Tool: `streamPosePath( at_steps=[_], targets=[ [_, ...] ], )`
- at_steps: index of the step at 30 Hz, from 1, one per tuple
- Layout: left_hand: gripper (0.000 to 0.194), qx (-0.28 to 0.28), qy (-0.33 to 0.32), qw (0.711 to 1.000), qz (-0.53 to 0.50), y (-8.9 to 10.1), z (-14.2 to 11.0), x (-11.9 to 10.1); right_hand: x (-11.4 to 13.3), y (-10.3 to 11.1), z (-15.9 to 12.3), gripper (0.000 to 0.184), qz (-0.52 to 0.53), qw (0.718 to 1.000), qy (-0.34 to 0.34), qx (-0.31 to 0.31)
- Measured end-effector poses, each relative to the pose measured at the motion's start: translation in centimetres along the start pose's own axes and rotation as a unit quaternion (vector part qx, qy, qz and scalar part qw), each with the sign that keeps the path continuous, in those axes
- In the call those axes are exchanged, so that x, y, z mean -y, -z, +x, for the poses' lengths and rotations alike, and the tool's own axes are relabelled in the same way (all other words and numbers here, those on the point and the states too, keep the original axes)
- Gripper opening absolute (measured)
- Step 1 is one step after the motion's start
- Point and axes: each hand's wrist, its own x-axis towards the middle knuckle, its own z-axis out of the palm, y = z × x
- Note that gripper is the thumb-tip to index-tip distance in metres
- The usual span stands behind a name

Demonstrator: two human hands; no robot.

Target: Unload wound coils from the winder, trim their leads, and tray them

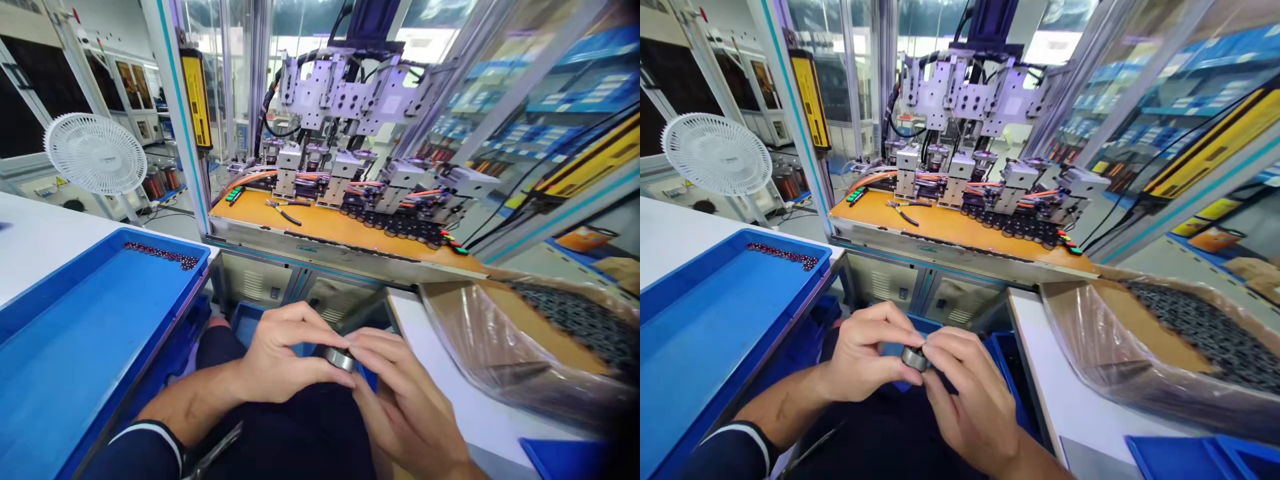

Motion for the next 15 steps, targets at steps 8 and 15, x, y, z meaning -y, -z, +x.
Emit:
streamPosePath(
  at_steps=[8,15],
  targets=[
    [0.034,-0.017,0.274,0.859,-0.432,-1.0,-0.7,3.7,-1.7,-2.5,0.8,0.024,0.029,0.999,-0.021,-0.028],
    [0.033,-0.039,0.271,0.868,-0.415,-0.7,0.9,6.0,-4.2,-4.3,0.7,0.034,0.105,0.992,-0.069,-0.021]
  ],
)
